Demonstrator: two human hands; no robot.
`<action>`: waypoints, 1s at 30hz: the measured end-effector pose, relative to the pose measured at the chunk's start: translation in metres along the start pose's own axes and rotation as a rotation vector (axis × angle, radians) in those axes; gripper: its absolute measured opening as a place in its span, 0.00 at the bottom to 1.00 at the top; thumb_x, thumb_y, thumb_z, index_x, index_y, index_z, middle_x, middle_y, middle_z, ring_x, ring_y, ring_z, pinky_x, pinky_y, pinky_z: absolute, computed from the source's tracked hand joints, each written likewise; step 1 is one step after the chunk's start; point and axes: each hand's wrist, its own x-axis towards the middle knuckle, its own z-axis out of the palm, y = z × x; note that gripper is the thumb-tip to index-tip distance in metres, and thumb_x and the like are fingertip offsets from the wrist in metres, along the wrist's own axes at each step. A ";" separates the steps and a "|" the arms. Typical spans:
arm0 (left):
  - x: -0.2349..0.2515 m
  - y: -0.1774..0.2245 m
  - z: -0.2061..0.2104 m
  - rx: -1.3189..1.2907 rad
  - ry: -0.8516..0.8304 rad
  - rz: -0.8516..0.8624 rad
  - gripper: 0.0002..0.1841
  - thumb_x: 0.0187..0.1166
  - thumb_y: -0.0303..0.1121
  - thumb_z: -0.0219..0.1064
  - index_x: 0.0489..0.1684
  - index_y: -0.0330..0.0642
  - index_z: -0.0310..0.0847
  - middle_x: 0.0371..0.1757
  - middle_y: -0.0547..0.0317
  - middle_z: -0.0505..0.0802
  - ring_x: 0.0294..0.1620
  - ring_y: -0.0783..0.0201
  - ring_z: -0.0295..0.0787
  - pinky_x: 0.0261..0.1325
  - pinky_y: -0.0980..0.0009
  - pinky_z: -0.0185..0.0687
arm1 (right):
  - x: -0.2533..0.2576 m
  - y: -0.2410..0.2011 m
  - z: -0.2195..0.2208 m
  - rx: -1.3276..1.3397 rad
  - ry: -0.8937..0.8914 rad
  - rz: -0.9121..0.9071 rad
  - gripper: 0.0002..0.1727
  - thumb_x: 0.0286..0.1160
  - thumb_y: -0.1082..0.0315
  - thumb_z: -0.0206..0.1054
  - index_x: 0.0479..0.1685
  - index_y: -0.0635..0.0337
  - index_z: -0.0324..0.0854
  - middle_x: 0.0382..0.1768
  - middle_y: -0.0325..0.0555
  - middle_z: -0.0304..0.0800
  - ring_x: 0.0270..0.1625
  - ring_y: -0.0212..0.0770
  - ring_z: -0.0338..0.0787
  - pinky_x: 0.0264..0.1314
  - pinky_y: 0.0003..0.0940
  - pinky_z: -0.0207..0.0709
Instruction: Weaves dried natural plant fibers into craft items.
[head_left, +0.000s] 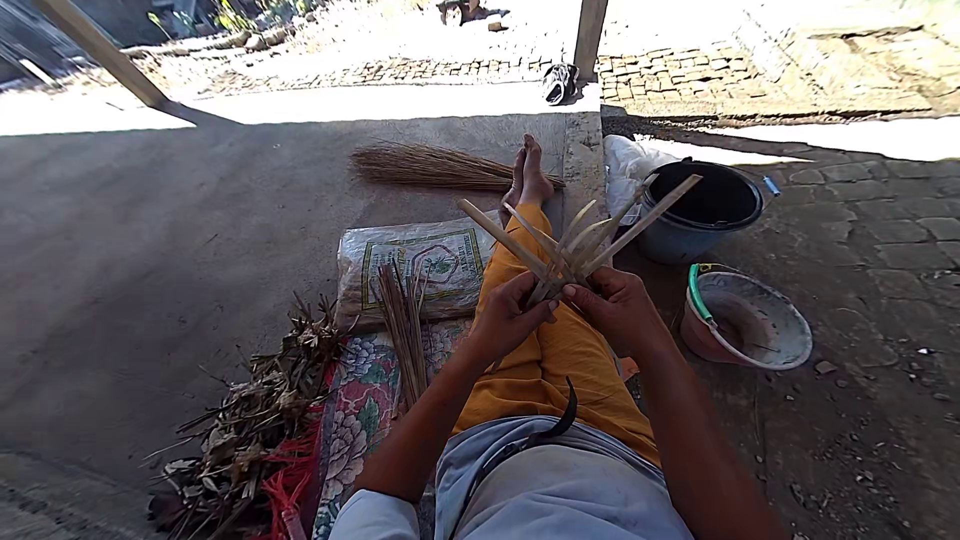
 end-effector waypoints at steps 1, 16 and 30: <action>-0.001 -0.001 0.001 -0.101 -0.016 -0.017 0.08 0.83 0.22 0.64 0.55 0.33 0.76 0.36 0.56 0.91 0.34 0.69 0.90 0.43 0.73 0.88 | 0.000 0.002 0.000 0.012 0.013 -0.003 0.04 0.76 0.69 0.73 0.36 0.58 0.87 0.27 0.34 0.89 0.29 0.24 0.84 0.37 0.20 0.80; -0.008 0.000 0.015 -0.505 0.079 -0.240 0.09 0.92 0.33 0.52 0.59 0.44 0.75 0.37 0.57 0.93 0.29 0.66 0.92 0.37 0.72 0.92 | -0.006 0.004 -0.011 -0.060 -0.182 -0.050 0.04 0.75 0.68 0.74 0.36 0.59 0.90 0.33 0.33 0.92 0.36 0.20 0.87 0.44 0.17 0.81; -0.011 -0.011 0.039 -0.511 0.223 -0.255 0.09 0.90 0.28 0.56 0.50 0.36 0.83 0.37 0.55 0.92 0.28 0.66 0.91 0.34 0.72 0.92 | -0.002 -0.007 0.009 0.353 0.142 0.150 0.04 0.70 0.78 0.74 0.34 0.59 0.89 0.28 0.38 0.91 0.30 0.26 0.87 0.36 0.20 0.82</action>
